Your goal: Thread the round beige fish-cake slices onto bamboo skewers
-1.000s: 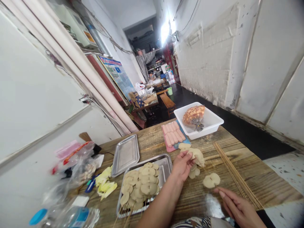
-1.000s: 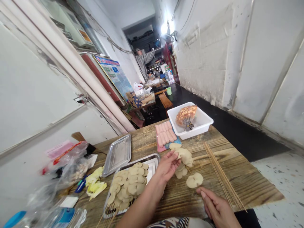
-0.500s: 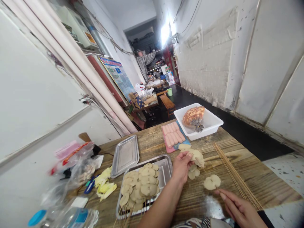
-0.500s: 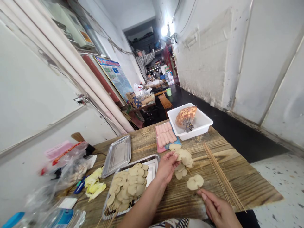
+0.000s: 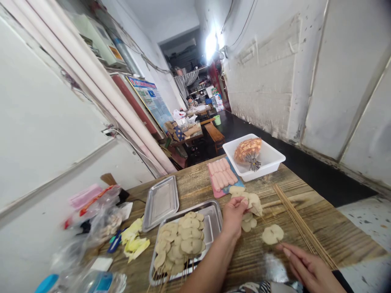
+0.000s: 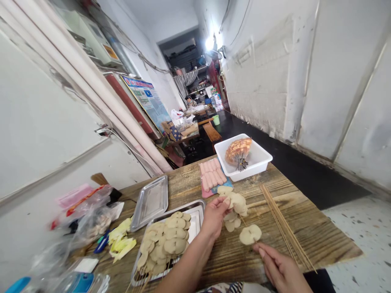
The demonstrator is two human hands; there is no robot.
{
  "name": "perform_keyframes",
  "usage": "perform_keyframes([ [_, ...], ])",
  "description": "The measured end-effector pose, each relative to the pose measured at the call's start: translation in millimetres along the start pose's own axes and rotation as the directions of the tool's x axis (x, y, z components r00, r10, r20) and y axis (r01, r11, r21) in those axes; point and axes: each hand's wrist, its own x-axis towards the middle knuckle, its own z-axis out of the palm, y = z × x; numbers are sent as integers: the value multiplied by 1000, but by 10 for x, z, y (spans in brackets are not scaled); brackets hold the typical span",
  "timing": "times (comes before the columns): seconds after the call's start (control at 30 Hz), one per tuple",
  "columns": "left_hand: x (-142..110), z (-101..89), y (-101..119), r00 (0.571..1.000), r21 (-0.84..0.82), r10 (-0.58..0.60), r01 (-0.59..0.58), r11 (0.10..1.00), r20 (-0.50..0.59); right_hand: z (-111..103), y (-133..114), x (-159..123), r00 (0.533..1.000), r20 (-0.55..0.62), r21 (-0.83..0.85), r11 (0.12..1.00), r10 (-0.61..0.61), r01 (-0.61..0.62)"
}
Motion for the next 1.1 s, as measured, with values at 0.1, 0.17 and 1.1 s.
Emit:
perform_keyframes([
  [0.1, -18, 14, -13, 1000, -3, 9, -9, 1000, 4, 3, -54, 14, 999, 51, -46, 999, 12, -10],
  [0.17, -32, 23, -16, 1000, -18, 7, -7, 1000, 13, 3, -89, 25, 999, 45, -45, 999, 15, -13],
  [1.1, -77, 125, 47, 991, -84, -119, 123, 989, 53, -18, -111, 76, 984, -7, -218, 961, -177, 171],
])
